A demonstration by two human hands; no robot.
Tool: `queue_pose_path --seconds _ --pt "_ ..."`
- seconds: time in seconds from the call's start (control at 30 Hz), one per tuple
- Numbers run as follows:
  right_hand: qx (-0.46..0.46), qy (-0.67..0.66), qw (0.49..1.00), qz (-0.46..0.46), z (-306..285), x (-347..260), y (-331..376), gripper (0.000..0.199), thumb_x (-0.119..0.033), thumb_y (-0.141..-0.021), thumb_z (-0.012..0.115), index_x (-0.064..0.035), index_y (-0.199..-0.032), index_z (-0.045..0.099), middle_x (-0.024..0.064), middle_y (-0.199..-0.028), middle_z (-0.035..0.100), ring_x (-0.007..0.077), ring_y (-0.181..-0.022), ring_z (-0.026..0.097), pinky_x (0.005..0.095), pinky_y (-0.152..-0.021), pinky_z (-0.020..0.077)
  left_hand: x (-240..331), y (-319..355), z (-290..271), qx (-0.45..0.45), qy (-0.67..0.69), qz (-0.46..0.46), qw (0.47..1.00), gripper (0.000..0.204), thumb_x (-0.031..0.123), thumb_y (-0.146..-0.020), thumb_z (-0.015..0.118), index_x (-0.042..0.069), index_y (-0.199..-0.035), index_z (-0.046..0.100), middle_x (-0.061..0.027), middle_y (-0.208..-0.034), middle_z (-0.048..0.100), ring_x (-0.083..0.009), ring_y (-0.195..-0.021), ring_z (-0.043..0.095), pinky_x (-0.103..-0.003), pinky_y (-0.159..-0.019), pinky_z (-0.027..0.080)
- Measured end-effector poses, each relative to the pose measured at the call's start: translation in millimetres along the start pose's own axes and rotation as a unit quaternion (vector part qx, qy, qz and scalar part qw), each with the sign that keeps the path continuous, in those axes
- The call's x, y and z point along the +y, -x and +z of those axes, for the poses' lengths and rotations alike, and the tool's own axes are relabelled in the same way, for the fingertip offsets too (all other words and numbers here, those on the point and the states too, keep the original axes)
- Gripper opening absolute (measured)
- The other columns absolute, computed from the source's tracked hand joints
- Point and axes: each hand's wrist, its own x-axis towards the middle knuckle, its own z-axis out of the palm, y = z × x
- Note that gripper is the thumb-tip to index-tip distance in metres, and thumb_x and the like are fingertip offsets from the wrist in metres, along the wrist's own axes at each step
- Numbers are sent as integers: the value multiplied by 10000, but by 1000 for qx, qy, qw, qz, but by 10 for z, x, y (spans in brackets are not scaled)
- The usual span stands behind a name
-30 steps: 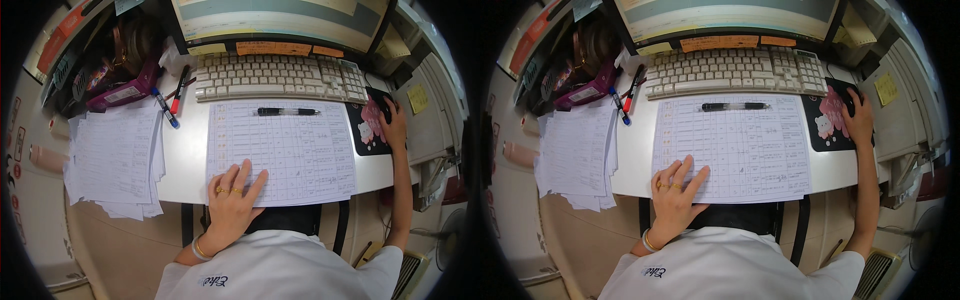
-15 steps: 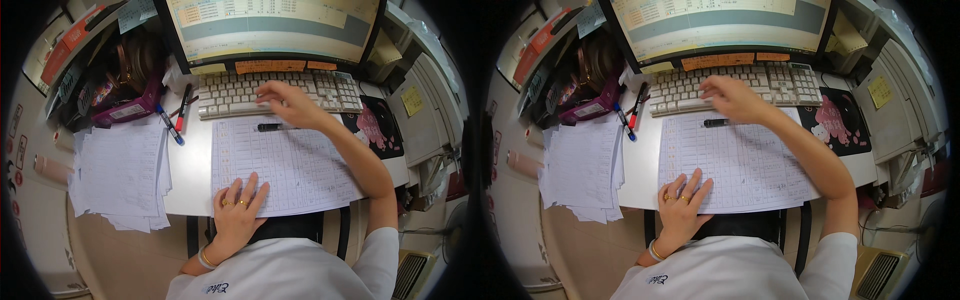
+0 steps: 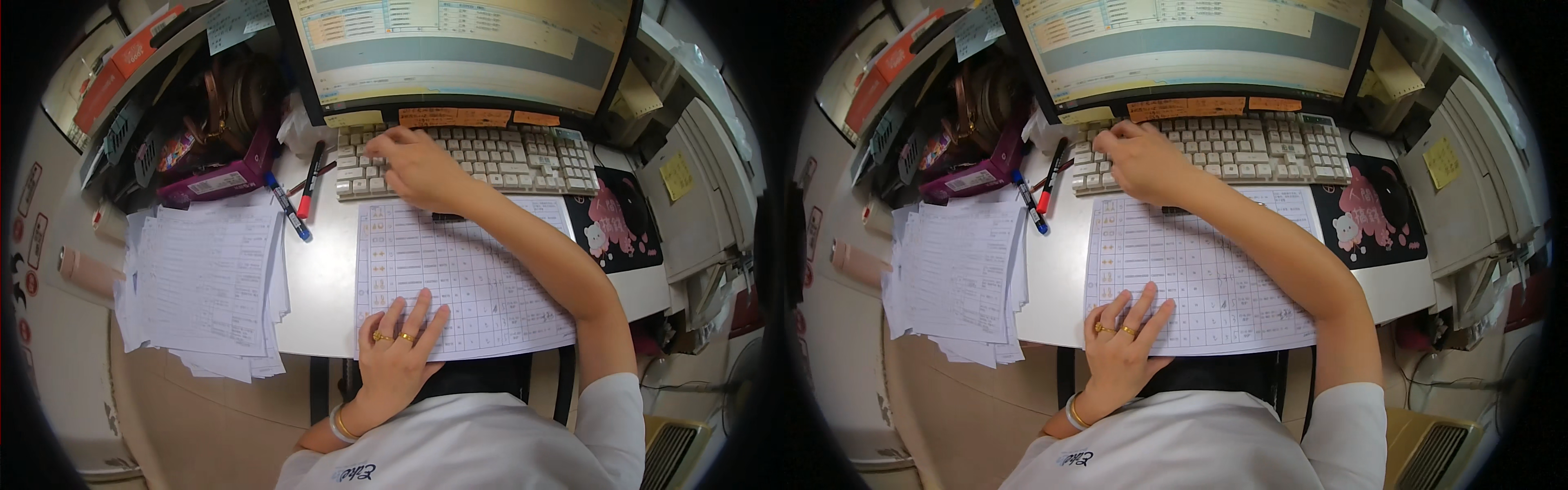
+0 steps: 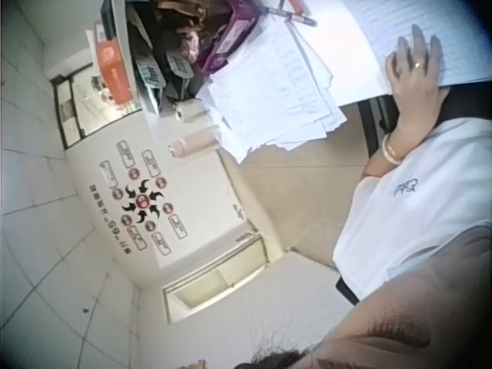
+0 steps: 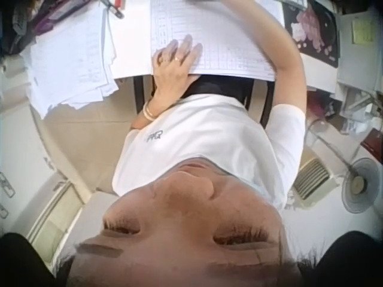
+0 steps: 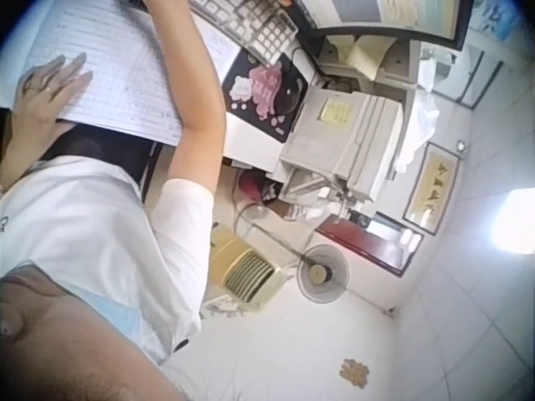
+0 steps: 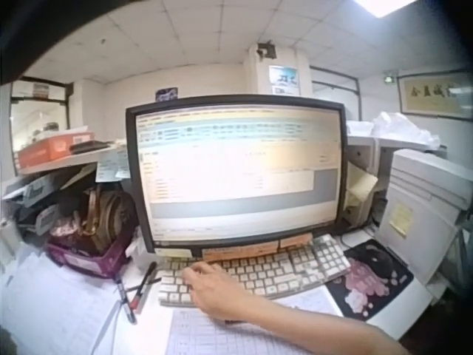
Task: Filling out paper forms and documenting information while referencing a computer screen.
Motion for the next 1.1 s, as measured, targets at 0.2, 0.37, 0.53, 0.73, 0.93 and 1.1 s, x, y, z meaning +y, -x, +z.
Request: queue_pose_path --seconds 0.2,0.37,0.53,0.73,0.93,1.1 --pt "-26 28 998 51 -60 -45 -17 305 -70 -837 495 -25 -1135 544 115 -1108 628 294 -1096 532 415 -974 398 11 15 19 2 8 7 1000 854 252 -495 888 204 -1293 585 -58 -1420 492 -287 -1182 494 -448 -961 372" --pt "-2 -1 999 42 -172 114 92 297 -82 -863 476 -13 -1146 535 126 -1085 642 310 -1090 539 416 -956 432 32 -14 22 -5 3 -7 1000 861 257 -452 895 226 -1264 610 -35 -1413 511 -279 -1178 503 -446 -976 361" --pt "68 -9 994 84 -758 384 548 318 -98 -866 524 -18 -1173 530 94 -1094 658 297 -1126 545 418 -934 454 -6 -20 31 10 -3 -21 1000 878 258 -408 904 246 -1242 631 -17 -1407 527 -269 -1183 507 -440 -986 353" --pt "147 29 964 221 -1471 1158 1853 188 -50 -866 564 -5 -1044 603 123 -984 660 225 -881 675 308 -784 510 24 -59 3 4 -1 -1 1000 830 252 -460 891 212 -1243 619 -44 -1387 524 -278 -1166 499 -444 -966 370" --pt "217 -21 937 274 -1521 1093 2090 121 -66 -850 584 -14 -954 618 84 -842 663 210 -792 681 307 -750 503 41 -6 44 23 -29 -15 999 789 251 -465 906 210 -1211 650 -44 -1384 534 -293 -1185 489 -462 -990 344" --pt "75 120 962 232 -1610 925 2025 123 -91 -876 556 -2 -935 618 109 -953 626 252 -945 627 327 -824 506 75 -12 56 5 -33 -29 999 782 258 -478 916 201 -1210 649 -49 -1394 528 -308 -1197 481 -480 -1004 315"
